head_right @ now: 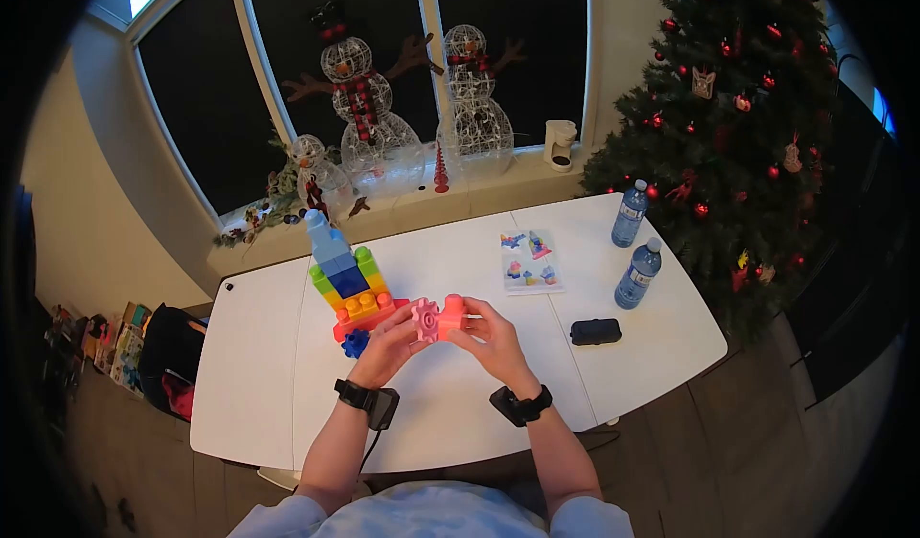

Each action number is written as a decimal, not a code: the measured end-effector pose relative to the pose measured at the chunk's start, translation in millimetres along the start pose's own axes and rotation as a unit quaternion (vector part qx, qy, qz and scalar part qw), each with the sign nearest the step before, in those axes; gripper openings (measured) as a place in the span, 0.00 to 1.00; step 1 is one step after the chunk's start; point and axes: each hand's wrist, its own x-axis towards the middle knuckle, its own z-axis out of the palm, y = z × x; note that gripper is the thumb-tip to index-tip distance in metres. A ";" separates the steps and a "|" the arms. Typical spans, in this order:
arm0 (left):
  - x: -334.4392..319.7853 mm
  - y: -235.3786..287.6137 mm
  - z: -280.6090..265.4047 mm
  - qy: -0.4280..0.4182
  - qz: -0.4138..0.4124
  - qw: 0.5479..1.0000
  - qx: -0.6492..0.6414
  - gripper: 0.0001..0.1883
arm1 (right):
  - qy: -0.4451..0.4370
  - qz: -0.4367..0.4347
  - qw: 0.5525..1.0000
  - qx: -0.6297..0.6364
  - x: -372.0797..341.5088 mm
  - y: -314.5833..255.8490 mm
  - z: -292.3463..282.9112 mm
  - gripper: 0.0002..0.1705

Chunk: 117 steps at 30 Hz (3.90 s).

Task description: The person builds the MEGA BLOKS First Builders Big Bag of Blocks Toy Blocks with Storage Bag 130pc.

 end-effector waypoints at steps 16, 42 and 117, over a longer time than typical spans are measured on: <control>-70.4 22.8 -23.6 0.040 0.059 0.997 0.027 0.31 | -0.062 -0.004 0.998 -0.006 -8.3 3.7 68.6 0.37; -64.7 -18.3 -37.8 0.069 0.100 0.905 0.407 0.36 | -0.170 0.066 0.963 -0.201 3.3 44.0 56.5 0.30; -34.5 38.8 -88.7 0.300 0.227 0.556 0.741 0.40 | -0.024 0.007 0.907 -0.421 -10.6 59.2 53.6 0.26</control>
